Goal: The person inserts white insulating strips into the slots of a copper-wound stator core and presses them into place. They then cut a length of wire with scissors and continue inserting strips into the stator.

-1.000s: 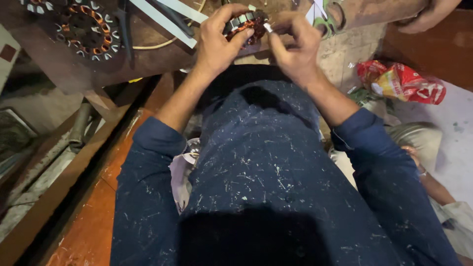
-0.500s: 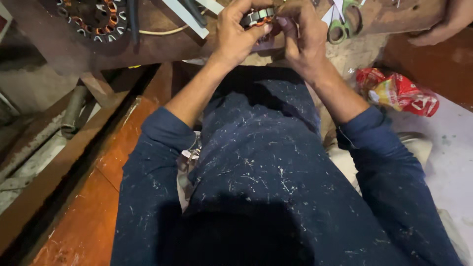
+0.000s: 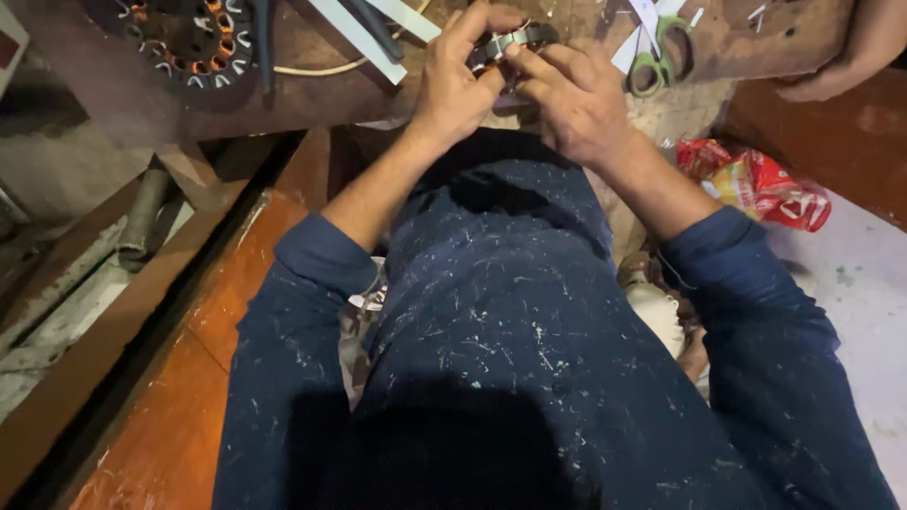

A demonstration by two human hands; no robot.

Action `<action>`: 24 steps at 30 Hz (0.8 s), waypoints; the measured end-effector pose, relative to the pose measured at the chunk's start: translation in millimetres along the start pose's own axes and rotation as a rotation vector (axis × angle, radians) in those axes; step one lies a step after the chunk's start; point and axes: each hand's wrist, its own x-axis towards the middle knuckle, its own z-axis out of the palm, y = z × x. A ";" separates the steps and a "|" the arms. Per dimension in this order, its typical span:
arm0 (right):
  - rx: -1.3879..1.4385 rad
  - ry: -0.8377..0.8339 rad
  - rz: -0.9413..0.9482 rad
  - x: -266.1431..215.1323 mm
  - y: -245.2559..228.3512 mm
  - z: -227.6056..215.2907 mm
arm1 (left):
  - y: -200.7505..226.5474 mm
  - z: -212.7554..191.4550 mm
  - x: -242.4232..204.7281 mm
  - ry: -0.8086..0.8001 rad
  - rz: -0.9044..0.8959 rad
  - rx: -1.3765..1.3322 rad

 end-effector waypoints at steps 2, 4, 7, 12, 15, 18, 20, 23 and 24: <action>0.000 -0.012 -0.013 1.8 2.0 -2.1 | -2.1 5.9 -1.0 0.046 -0.015 -0.043; 0.054 -0.016 -0.007 3.6 0.7 -4.7 | -4.1 10.2 -4.0 0.081 -0.032 -0.038; 0.077 -0.118 0.161 10.8 -1.6 -4.2 | -5.3 14.7 -1.0 0.101 -0.044 -0.176; 0.258 -0.117 0.392 8.5 0.2 -8.9 | -2.0 8.3 0.8 0.015 -0.076 -0.052; 0.270 0.119 0.427 2.8 4.5 -10.0 | -4.7 -3.6 5.4 -0.074 -0.027 -0.054; 0.160 0.151 0.334 -9.9 2.9 -7.8 | -8.8 0.0 1.1 -0.062 -0.038 -0.083; 0.114 0.132 0.264 -12.8 4.5 -6.5 | -9.8 3.2 1.0 -0.048 -0.074 -0.120; 0.109 0.110 0.207 -9.6 8.6 -5.7 | -10.7 2.9 2.6 -0.072 -0.188 -0.196; 0.130 0.092 0.199 -9.2 9.7 -8.1 | -10.3 2.7 1.1 -0.085 -0.260 -0.222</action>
